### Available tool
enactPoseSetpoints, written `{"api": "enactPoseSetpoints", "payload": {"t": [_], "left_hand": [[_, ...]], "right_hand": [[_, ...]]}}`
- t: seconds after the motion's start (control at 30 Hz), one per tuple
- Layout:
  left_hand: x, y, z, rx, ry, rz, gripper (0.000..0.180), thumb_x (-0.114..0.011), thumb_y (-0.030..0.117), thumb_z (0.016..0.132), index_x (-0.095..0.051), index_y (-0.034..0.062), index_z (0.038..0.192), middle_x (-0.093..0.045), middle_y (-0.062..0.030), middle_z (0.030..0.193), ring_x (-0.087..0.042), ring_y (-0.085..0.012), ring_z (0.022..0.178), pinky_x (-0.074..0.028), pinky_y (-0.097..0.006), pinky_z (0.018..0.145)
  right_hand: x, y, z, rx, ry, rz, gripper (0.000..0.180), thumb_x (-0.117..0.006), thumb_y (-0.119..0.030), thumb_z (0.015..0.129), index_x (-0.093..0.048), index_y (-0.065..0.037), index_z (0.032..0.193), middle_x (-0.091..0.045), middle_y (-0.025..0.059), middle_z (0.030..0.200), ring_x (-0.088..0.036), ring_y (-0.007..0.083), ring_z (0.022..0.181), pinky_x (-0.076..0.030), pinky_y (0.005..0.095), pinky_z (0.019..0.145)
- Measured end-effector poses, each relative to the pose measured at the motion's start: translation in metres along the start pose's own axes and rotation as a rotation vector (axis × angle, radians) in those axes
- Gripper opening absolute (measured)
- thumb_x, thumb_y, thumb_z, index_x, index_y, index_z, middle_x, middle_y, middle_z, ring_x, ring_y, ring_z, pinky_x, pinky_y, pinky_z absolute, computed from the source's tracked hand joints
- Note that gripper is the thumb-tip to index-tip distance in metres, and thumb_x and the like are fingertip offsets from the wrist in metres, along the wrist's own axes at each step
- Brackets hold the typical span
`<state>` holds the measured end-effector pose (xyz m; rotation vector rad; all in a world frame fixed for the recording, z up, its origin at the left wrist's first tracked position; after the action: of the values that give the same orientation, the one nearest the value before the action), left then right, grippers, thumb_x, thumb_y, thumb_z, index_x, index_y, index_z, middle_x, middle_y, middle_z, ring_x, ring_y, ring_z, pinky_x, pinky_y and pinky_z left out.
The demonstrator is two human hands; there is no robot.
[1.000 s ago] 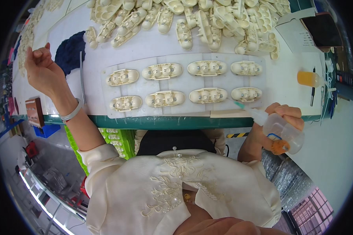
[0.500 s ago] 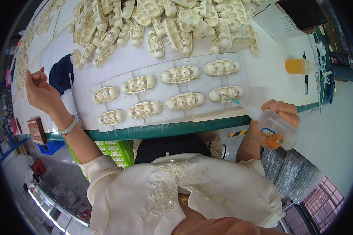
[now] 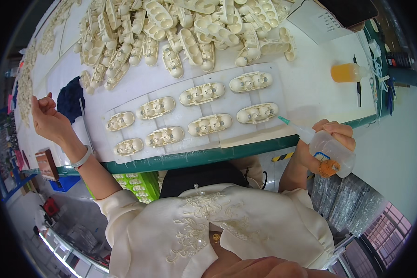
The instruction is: The recorder is assembling small plastic components, applying glue from a bottle and using a metal tool to clean or scrape the parts.
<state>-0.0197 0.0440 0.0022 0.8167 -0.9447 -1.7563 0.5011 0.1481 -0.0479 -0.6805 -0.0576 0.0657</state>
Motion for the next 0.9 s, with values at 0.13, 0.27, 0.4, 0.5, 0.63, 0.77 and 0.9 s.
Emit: {"api": "enactPoseSetpoints", "payload": {"t": [0.13, 0.27, 0.4, 0.5, 0.63, 0.77, 0.9], "left_hand": [[-0.001, -0.002, 0.000, 0.003, -0.002, 0.009, 0.030, -0.054, 0.014, 0.087, -0.053, 0.0032, 0.060, -0.050, -0.0050, 0.055, -0.043, -0.0105, 0.048, -0.051, -0.035, 0.079], [0.006, -0.006, 0.003, -0.001, -0.022, 0.026, 0.029, -0.054, 0.015, 0.087, -0.054, 0.0030, 0.060, -0.050, -0.0047, 0.055, -0.046, -0.0106, 0.050, -0.051, -0.033, 0.078], [0.006, -0.007, 0.004, 0.007, -0.027, 0.036, 0.029, -0.055, 0.015, 0.086, -0.055, 0.0032, 0.060, -0.052, -0.0047, 0.056, -0.048, -0.0108, 0.051, -0.050, -0.031, 0.077], [0.004, -0.007, 0.002, 0.003, -0.012, 0.054, 0.029, -0.055, 0.015, 0.086, -0.055, 0.0032, 0.060, -0.052, -0.0049, 0.056, -0.048, -0.0108, 0.051, -0.051, -0.031, 0.077], [0.002, -0.010, 0.004, -0.006, -0.034, 0.039, 0.029, -0.055, 0.015, 0.086, -0.055, 0.0033, 0.060, -0.053, -0.0051, 0.056, -0.048, -0.0108, 0.051, -0.051, -0.032, 0.077], [0.006, -0.012, 0.006, -0.001, 0.000, 0.026, 0.029, -0.056, 0.015, 0.086, -0.056, 0.0026, 0.059, -0.052, -0.0046, 0.056, -0.046, -0.0108, 0.050, -0.050, -0.031, 0.074], [0.008, -0.021, 0.013, 0.001, 0.010, 0.038, 0.032, -0.057, 0.017, 0.086, -0.055, 0.0015, 0.059, -0.050, -0.0035, 0.056, -0.045, -0.0107, 0.051, -0.050, -0.030, 0.074]], "right_hand": [[-0.012, -0.007, 0.001, 0.000, -0.023, -0.004, 0.044, -0.070, -0.024, 0.070, -0.039, 0.000, 0.091, -0.046, 0.0160, 0.087, -0.047, 0.0165, 0.052, -0.042, 0.0262, 0.047], [-0.007, -0.013, -0.005, -0.043, -0.147, -0.024, 0.042, -0.072, 0.003, 0.066, -0.041, -0.002, 0.095, -0.048, 0.0152, 0.089, -0.053, 0.0177, 0.056, -0.047, 0.0281, 0.051], [-0.005, -0.020, -0.024, -0.066, -0.031, -0.057, 0.042, -0.071, 0.007, 0.067, -0.041, -0.002, 0.095, -0.048, 0.0142, 0.089, -0.053, 0.0169, 0.058, -0.049, 0.0262, 0.052], [-0.004, -0.022, -0.030, -0.074, -0.039, -0.050, 0.041, -0.072, 0.005, 0.068, -0.041, -0.002, 0.094, -0.049, 0.0137, 0.089, -0.053, 0.0159, 0.058, -0.049, 0.0233, 0.052], [0.004, -0.024, -0.037, -0.040, 0.057, -0.306, 0.038, -0.070, -0.015, 0.075, -0.040, -0.001, 0.094, -0.048, 0.0145, 0.089, -0.052, 0.0141, 0.055, -0.048, 0.0189, 0.049], [0.047, -0.024, -0.035, -0.087, -0.124, -0.442, 0.050, -0.062, -0.038, 0.082, -0.038, 0.001, 0.100, -0.045, 0.0151, 0.097, -0.053, 0.0141, 0.061, -0.045, 0.0148, 0.046], [0.070, -0.022, -0.027, -0.264, 0.426, -0.161, 0.059, -0.061, -0.042, 0.082, -0.036, -0.005, 0.121, -0.039, 0.0199, 0.126, -0.056, 0.0251, 0.095, -0.052, 0.0320, 0.072]]}}
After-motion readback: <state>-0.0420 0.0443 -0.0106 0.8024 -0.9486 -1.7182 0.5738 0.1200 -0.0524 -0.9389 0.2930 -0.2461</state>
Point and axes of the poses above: each hand's wrist, its own z-axis towards the middle knuckle, its own x-axis out of the back of the hand, y = z × x, the point moved 5 cm from there along z, towards the middle knuckle
